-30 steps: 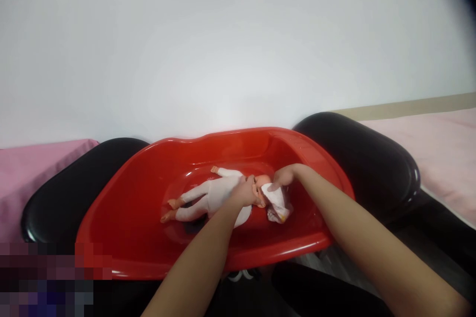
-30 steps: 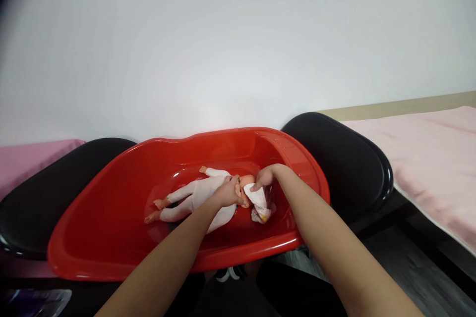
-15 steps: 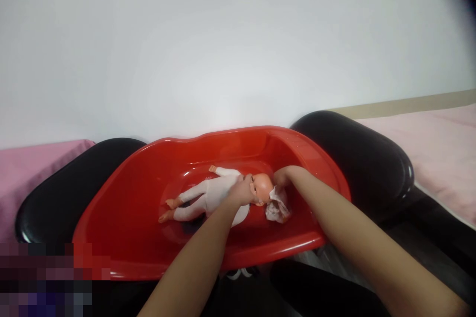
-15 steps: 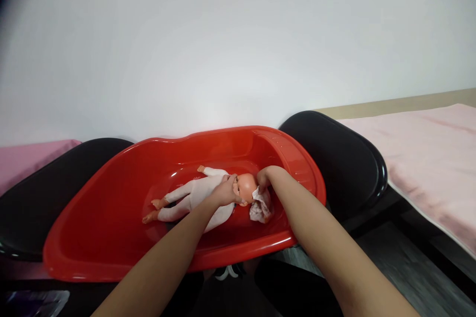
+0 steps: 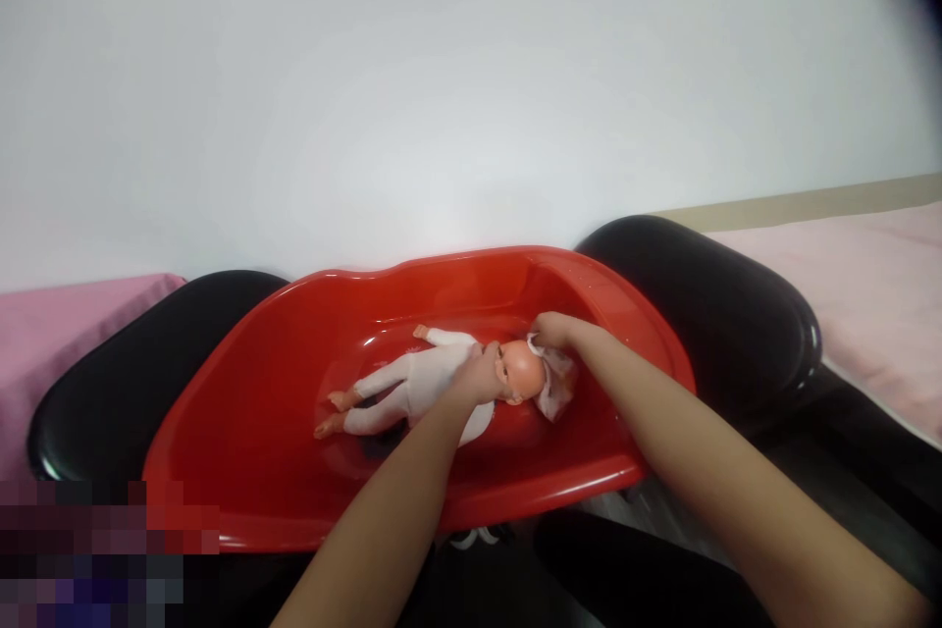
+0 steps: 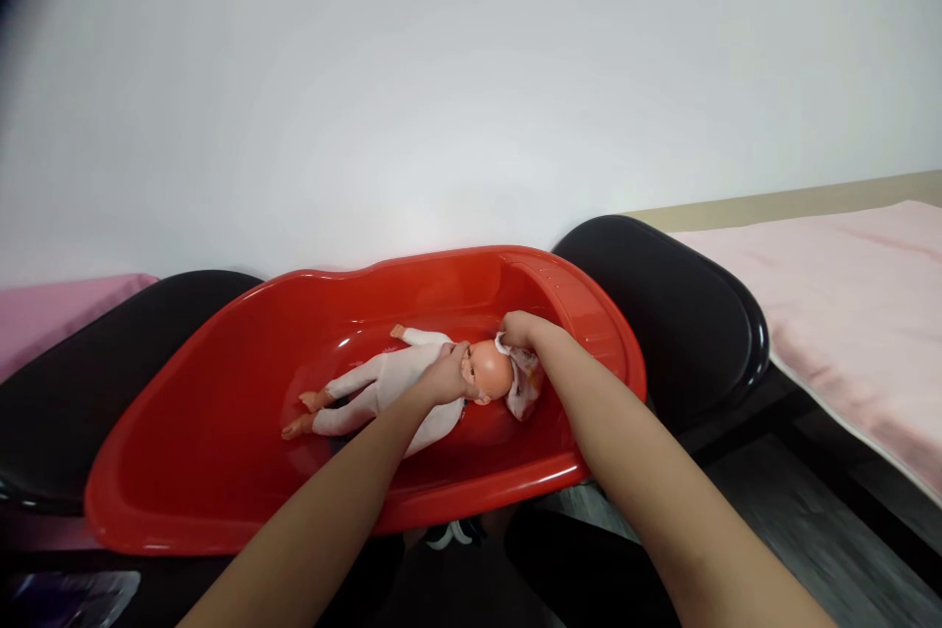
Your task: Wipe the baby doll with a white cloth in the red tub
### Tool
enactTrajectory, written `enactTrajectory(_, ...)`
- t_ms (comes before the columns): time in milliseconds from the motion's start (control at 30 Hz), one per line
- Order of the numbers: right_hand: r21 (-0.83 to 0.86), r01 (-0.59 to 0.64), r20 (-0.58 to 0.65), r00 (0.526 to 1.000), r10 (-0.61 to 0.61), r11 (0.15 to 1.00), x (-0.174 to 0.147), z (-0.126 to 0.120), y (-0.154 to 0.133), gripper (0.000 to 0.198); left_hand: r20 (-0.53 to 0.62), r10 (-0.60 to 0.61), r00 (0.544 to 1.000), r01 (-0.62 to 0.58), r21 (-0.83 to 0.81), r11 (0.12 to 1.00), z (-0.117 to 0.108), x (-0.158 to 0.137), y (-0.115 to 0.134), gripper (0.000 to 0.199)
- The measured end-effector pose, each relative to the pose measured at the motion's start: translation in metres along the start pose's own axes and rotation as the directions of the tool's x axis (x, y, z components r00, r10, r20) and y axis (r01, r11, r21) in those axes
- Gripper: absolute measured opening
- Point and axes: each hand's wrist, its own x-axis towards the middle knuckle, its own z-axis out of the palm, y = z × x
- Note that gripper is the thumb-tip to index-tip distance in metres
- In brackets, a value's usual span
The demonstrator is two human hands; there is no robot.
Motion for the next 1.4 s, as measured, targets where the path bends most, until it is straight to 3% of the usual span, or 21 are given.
enactTrajectory(233,-0.089,0.132,-0.025,0.991,-0.135,0.987,0.000,-0.009,-0.002,0.023,0.064,0.041,0.997,-0.041,0.008,0.999,0.007,0.010,-0.013,0.099)
enactTrajectory(433,0.011,0.268,0.067,0.961,-0.268,0.963,0.001,-0.011,-0.001,0.042,0.068,0.034,0.997,-0.034,0.002,0.999,0.007,0.009,-0.012,0.100)
enactTrajectory(600,0.047,0.268,0.159,0.949,-0.273,0.962,0.007,-0.007,0.002,0.054,0.061,0.031,0.998,-0.031,-0.003,1.000,0.006,0.008,-0.010,0.096)
enactTrajectory(767,0.057,0.270,0.221,0.935,-0.276,0.961,0.010,-0.004,0.005,0.055,0.058,0.024,0.998,-0.023,-0.008,1.000,0.005,0.007,-0.009,0.106)
enactTrajectory(933,-0.139,0.250,0.243,0.947,-0.212,0.958,0.007,-0.004,0.005,0.043,0.054,0.021,0.998,-0.019,-0.037,0.999,0.006,0.006,-0.009,0.107)
enactTrajectory(1100,-0.218,0.248,0.194,0.959,-0.207,0.944,0.000,-0.004,0.002,0.038,0.046,0.028,0.999,-0.026,-0.039,0.999,0.007,0.007,-0.011,0.103)
enactTrajectory(1267,-0.197,0.066,-0.028,0.997,-0.073,0.978,-0.006,-0.005,-0.004,0.034,0.047,0.028,0.999,-0.027,-0.031,0.999,0.009,0.009,-0.012,0.099)
enactTrajectory(1400,-0.160,0.054,-0.114,0.991,-0.073,0.986,-0.003,-0.005,-0.005,0.028,0.062,0.029,0.998,-0.026,-0.040,0.999,0.007,0.008,-0.011,0.096)
